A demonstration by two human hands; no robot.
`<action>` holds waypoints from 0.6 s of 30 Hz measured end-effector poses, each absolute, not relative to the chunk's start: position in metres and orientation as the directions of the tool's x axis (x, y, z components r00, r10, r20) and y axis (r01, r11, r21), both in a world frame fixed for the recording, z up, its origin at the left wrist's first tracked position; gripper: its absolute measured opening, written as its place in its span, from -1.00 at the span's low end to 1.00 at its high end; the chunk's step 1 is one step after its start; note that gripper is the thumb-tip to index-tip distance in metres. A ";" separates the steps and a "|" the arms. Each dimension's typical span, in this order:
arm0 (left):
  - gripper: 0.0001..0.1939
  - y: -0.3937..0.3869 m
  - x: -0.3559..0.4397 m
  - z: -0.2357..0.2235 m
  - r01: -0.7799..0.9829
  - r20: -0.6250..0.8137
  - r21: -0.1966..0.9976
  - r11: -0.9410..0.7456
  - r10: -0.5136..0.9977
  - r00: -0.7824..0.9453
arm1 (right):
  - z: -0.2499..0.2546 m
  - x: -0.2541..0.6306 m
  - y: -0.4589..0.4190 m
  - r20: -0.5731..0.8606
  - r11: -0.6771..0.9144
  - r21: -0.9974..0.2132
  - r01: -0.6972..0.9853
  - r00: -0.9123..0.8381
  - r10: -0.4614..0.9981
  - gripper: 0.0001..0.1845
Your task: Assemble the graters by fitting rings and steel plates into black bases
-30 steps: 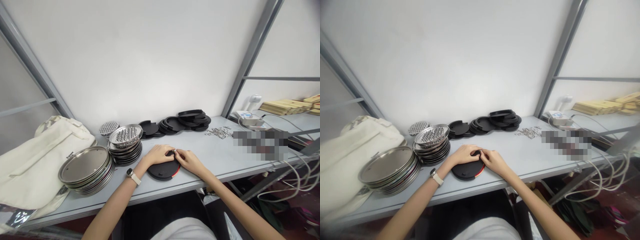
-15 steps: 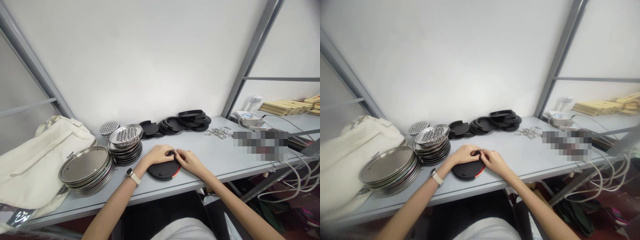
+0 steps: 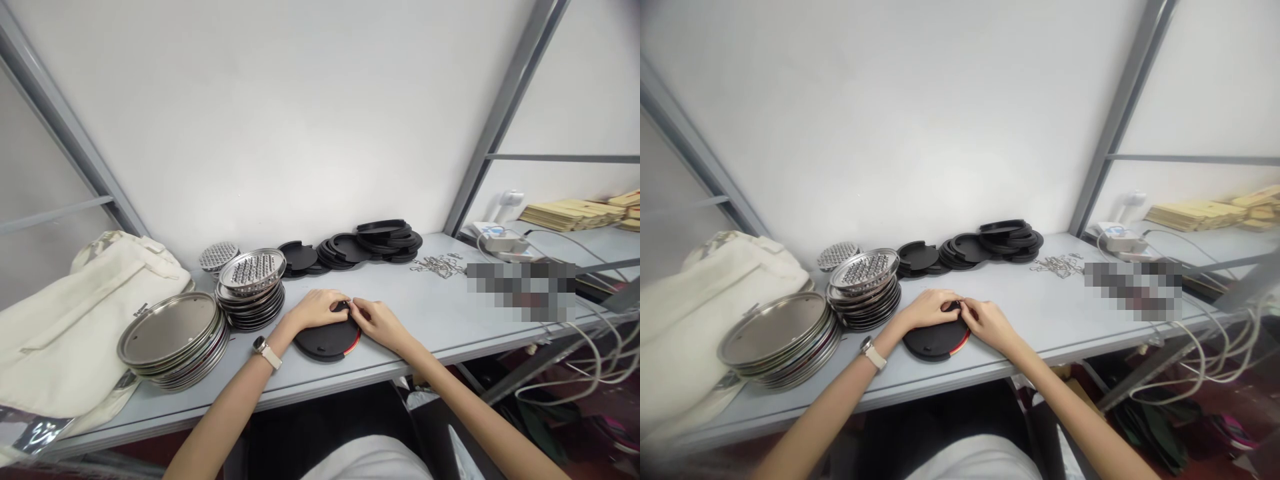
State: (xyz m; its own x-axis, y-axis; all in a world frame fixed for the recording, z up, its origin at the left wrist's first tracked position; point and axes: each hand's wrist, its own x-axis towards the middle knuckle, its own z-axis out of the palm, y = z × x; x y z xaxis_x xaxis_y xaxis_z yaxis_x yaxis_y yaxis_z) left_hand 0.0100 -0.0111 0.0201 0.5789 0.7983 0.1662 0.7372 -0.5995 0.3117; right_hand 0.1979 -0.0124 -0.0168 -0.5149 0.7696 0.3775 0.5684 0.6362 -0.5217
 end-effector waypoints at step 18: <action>-0.73 -0.009 0.009 0.018 0.727 0.166 0.334 -0.600 0.797 0.581 | -0.018 0.198 -0.013 0.395 0.645 -0.521 0.560 -0.512 0.763 -0.67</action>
State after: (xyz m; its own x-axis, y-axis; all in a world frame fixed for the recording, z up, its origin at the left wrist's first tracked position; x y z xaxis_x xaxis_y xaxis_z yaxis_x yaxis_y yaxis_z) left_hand 0.0089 -0.0089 0.0176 0.5811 0.7967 0.1662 0.7268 -0.5999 0.3344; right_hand 0.1978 -0.0125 -0.0180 -0.5121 0.7629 0.3945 0.5596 0.6449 -0.5206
